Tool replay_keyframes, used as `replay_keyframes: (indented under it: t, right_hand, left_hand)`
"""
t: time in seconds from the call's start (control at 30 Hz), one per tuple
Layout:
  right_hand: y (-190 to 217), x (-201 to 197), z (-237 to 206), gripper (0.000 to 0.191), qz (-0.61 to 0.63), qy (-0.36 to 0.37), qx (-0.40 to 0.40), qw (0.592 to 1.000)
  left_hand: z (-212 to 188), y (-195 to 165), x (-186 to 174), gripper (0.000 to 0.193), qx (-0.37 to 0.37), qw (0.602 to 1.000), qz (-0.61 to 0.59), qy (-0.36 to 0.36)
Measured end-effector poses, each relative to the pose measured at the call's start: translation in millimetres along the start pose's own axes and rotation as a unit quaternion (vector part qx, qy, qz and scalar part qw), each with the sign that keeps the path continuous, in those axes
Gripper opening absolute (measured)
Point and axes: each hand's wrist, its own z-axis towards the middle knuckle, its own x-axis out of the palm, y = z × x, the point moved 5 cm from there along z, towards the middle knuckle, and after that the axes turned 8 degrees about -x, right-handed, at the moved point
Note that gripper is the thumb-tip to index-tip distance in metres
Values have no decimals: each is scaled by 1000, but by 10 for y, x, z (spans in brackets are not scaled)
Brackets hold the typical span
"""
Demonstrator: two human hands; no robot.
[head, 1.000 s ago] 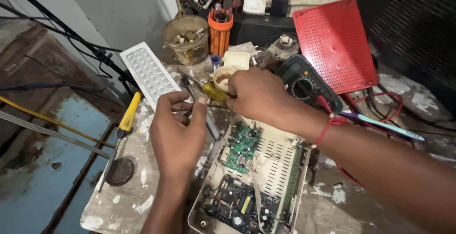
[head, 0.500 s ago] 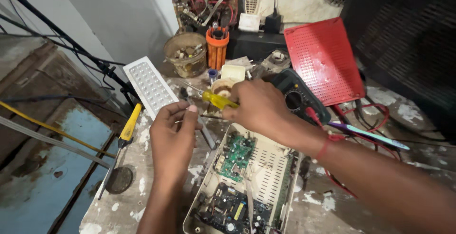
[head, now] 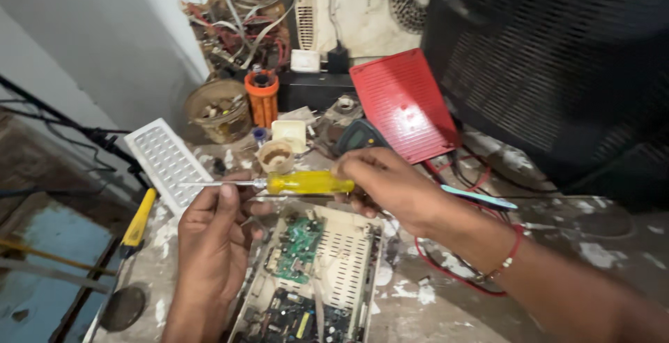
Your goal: The person holds a white set-top box style electronics enclosure, unscrews and removes knobs and fasteners from its front panel by hand, opens the case to expose the internal circuit boards, and uses a screwdriver to unscrew components from the green PCB while working over a cluttered repair bench.
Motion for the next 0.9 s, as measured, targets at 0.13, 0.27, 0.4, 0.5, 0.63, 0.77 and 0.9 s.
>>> replay_keyframes:
  t: [0.13,0.27,0.4,0.5,0.63,0.77,0.9]
  right_hand:
    - [25,-75,-114,33,86,-3,63,994]
    - [80,-81,-210,37,89,6,71,993]
    - [92,-101,-200,28,62,-12,19,998]
    - [93,-120,-158,23,15,-23,-70,997]
    - [49,-155,-100,23,-68,-50,-159,984]
    - [56,-167,-50,25,-85,-52,-237,966]
    - [67,-147,-37,28,-68,-54,-268,960]
  left_hand:
    - [1,93,49,31,-29,999,28,-23]
    - [9,91,125,32,-41,998,55,-11]
    - [107,61,219,31,-52,996,65,14]
    - [187,58,241,27,-82,992,96,-6]
    - [311,62,278,24,-134,986,93,-28]
    - [422,95,366,26,-147,985,85,-22]
    - [501,107,369,27,-135,987,89,-9]
